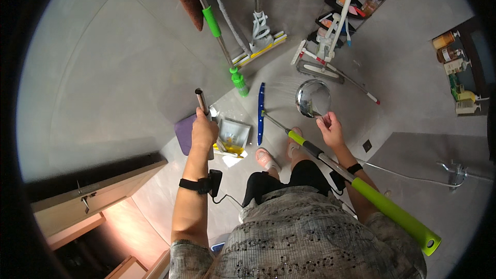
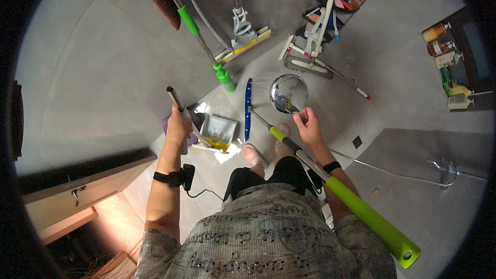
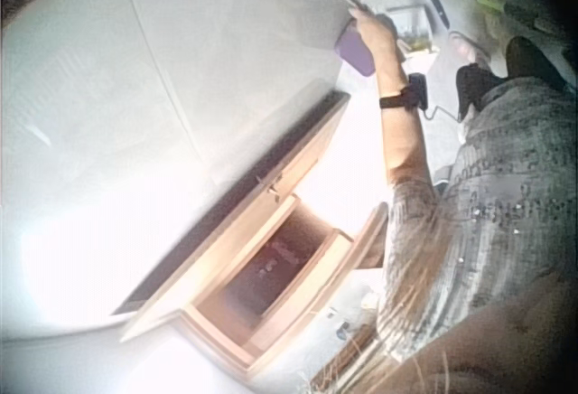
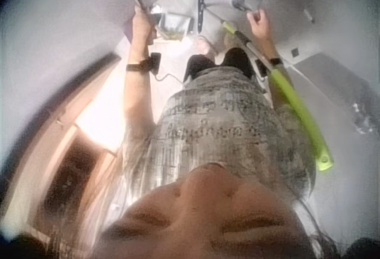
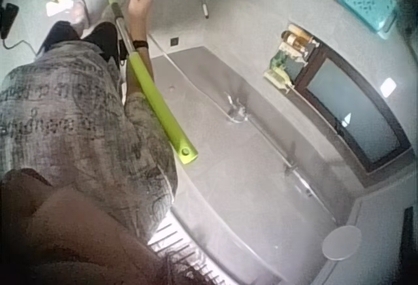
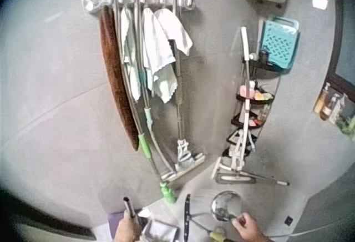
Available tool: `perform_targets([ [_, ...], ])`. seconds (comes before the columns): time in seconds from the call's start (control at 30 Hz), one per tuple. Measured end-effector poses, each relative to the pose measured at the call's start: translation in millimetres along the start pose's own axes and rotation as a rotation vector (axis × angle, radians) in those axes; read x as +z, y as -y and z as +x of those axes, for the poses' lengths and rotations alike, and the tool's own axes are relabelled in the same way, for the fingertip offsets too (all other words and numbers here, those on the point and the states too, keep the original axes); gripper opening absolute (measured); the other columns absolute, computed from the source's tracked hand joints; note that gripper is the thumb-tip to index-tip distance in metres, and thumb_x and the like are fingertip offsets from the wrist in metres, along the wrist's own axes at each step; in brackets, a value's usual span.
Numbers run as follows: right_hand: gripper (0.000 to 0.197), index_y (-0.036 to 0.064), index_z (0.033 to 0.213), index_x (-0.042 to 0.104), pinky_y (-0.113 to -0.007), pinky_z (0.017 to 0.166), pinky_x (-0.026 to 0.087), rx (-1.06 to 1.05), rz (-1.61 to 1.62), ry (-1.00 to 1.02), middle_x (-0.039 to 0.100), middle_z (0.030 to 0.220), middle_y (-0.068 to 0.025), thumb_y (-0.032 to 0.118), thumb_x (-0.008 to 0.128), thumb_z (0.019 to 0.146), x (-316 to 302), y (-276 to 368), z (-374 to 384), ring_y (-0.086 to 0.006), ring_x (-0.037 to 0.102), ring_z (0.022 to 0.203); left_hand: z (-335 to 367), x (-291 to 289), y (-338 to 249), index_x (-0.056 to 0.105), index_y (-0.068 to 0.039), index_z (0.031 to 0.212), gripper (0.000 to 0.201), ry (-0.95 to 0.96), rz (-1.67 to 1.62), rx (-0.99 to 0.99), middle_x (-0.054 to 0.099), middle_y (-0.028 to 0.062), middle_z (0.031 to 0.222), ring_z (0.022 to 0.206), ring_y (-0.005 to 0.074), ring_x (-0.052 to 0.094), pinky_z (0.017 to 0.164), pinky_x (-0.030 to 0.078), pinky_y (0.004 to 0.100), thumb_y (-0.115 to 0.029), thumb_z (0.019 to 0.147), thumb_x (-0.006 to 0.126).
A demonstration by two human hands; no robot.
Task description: The person uses a squeegee to move water toward a floor drain, then picks up several mops, a broom, and a dustpan from the floor and handles a shower head.
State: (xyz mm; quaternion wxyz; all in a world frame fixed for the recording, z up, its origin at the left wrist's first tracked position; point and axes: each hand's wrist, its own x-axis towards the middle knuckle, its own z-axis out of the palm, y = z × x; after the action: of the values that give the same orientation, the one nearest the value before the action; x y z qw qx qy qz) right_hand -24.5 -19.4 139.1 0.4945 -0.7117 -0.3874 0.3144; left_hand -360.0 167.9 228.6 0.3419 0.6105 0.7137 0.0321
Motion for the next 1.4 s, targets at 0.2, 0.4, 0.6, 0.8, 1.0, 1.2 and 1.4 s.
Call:
perform_targets([
  [0.2,0.02,0.0023,0.079,0.044,-0.024,0.058,0.04,0.021,0.002,-0.093,0.05,0.07,-0.0012,0.012,0.061,0.081,-14,5,0,-0.0077,0.045,0.064,19,2,-23,0.03,0.0,0.124,0.055,0.023,0.049,0.022,0.058,0.029,0.094,0.09,0.0401,0.057,0.078,0.046,0.0415,-0.005,0.072,0.049],
  [0.4,0.021,0.002,0.086,0.046,-0.027,0.063,0.044,0.014,-0.036,-0.064,0.057,0.075,-0.0052,0.014,0.062,0.081,-21,10,10,-0.0112,0.053,0.068,52,-38,-30,0.038,-0.001,0.106,0.035,-0.106,-0.143,-0.005,0.057,0.0178,0.069,0.05,0.0263,0.058,0.039,0.045,0.0356,-0.002,0.073,0.05],
  [0.6,0.02,0.0001,0.089,0.046,-0.029,0.065,0.046,-0.071,-0.038,-0.012,0.055,0.074,-0.0082,0.01,0.06,0.079,-13,20,16,-0.0172,0.055,0.07,77,-44,3,0.034,-0.008,0.107,0.036,-0.164,-0.482,-0.023,0.046,0.0078,0.066,0.047,0.016,0.046,0.036,0.039,0.0294,0.003,0.074,0.044],
  [0.8,0.023,-0.0008,0.092,0.046,-0.03,0.069,0.047,-0.116,-0.137,0.054,0.053,0.081,-0.0101,0.01,0.061,0.079,-12,21,16,-0.0187,0.055,0.072,87,-1,58,0.035,-0.009,0.11,0.036,-0.228,-0.589,-0.113,0.05,0.01,0.077,0.051,0.0181,0.052,0.039,0.041,0.0295,-0.002,0.078,0.047],
  [1.0,0.023,-0.0012,0.09,0.046,-0.031,0.067,0.047,-0.143,-0.146,0.032,0.053,0.077,-0.0107,0.01,0.062,0.078,-15,16,15,-0.0203,0.057,0.072,85,12,78,0.038,-0.007,0.115,0.04,-0.272,-0.498,-0.176,0.057,0.0134,0.085,0.05,0.019,0.057,0.04,0.047,0.0305,-0.007,0.078,0.053],
  [1.2,0.024,-0.0009,0.092,0.048,-0.031,0.066,0.047,-0.129,-0.158,-0.026,0.055,0.075,-0.0106,0.01,0.063,0.077,-13,13,16,-0.0214,0.057,0.071,81,4,130,0.041,0.0,0.114,0.056,-0.21,-0.332,-0.194,0.058,0.0172,0.091,0.066,0.0256,0.061,0.053,0.049,0.0327,-0.02,0.07,0.069],
  [1.4,0.025,-0.0005,0.091,0.05,-0.033,0.065,0.046,-0.173,-0.244,-0.025,0.056,0.076,-0.011,0.011,0.065,0.074,-17,16,20,-0.0257,0.057,0.071,65,14,145,0.043,0.003,0.115,0.074,-0.178,-0.115,-0.08,0.056,0.0234,0.107,0.1,0.035,0.055,0.085,0.043,0.0381,-0.031,0.059,0.079],
])
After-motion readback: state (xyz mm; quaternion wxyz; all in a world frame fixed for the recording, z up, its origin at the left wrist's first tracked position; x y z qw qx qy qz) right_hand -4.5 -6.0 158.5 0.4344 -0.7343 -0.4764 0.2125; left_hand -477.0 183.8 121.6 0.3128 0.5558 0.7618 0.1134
